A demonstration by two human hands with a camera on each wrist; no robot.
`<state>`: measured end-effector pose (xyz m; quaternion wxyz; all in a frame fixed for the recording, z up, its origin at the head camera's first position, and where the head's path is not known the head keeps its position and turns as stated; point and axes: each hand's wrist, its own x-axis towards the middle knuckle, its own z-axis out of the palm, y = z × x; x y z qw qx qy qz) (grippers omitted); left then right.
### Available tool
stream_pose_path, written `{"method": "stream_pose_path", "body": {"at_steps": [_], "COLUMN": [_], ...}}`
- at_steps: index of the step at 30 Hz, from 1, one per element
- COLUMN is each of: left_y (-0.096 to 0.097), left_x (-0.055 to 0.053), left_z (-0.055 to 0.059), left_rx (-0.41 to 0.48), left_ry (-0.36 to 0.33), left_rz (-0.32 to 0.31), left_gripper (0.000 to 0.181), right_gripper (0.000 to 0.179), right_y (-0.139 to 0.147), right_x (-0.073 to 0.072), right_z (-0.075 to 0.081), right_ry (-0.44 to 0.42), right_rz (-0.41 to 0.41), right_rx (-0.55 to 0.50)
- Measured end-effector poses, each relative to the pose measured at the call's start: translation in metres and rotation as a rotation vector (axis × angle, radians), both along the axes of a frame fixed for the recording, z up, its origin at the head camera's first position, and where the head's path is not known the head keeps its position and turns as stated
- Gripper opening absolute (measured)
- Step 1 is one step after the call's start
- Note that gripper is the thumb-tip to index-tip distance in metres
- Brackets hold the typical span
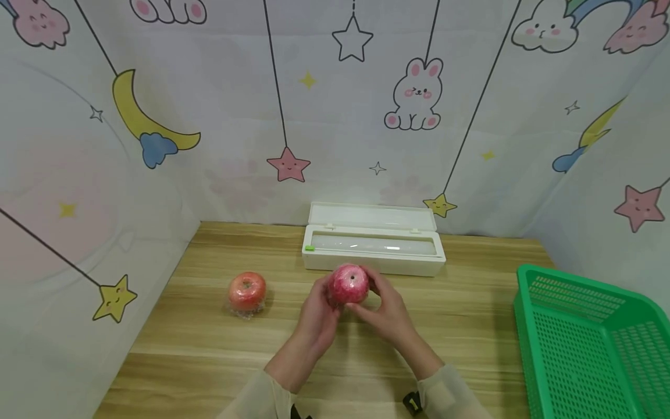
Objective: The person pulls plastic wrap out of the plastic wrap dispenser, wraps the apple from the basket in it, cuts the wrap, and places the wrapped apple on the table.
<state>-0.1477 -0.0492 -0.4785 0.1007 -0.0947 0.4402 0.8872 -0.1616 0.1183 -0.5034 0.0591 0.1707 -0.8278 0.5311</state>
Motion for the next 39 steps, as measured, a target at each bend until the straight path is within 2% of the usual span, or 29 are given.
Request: {"method": "stream_pose_path", "body": {"at_steps": [3, 6, 14, 19, 22, 26, 30, 32, 36, 39], "left_y": [0.002, 0.004, 0.000, -0.006, -0.016, -0.036, -0.056, -0.066, -0.084, -0.095], "left_x": [-0.001, -0.004, -0.009, -0.011, -0.010, -0.007, -0.005, -0.002, 0.005, 0.010], "left_z": [0.005, 0.006, 0.004, -0.001, -0.005, -0.006, -0.006, -0.005, -0.003, -0.004], "left_rx": [0.051, 0.081, 0.031, 0.010, -0.088, -0.300, -0.546, -0.655, -0.789, -0.854], "left_ry": [-0.040, -0.049, -0.033, -0.012, 0.008, 0.041, 0.108, 0.158, 0.272, 0.314], "left_rz": [0.026, 0.036, 0.044, 0.061, 0.036, -0.002, 0.042, 0.085, 0.124, 0.092], "left_gripper": [0.045, 0.046, 0.051, 0.048, 0.048, 0.062, 0.074, 0.070, 0.061, 0.060], "right_gripper": [0.084, 0.084, 0.083, 0.083, 0.081, 0.078, 0.077, 0.077, 0.079, 0.078], "right_y": [-0.002, -0.003, -0.013, -0.021, -0.026, -0.034, -0.044, -0.049, -0.057, -0.062], "right_x": [0.001, 0.001, -0.003, -0.005, -0.007, -0.011, -0.016, -0.019, -0.024, -0.026], "right_z": [-0.001, -0.001, -0.003, -0.004, -0.004, -0.003, -0.001, -0.001, -0.004, -0.006], "right_ry": [0.000, 0.002, 0.049, 0.069, 0.062, 0.041, 0.014, -0.002, -0.028, -0.030], "right_rz": [-0.012, -0.025, -0.011, -0.006, 0.006, 0.051, 0.130, 0.162, 0.197, 0.219], "right_rx": [0.017, 0.025, 0.038, 0.063, 0.060, 0.059, 0.073, 0.085, 0.103, 0.108]}}
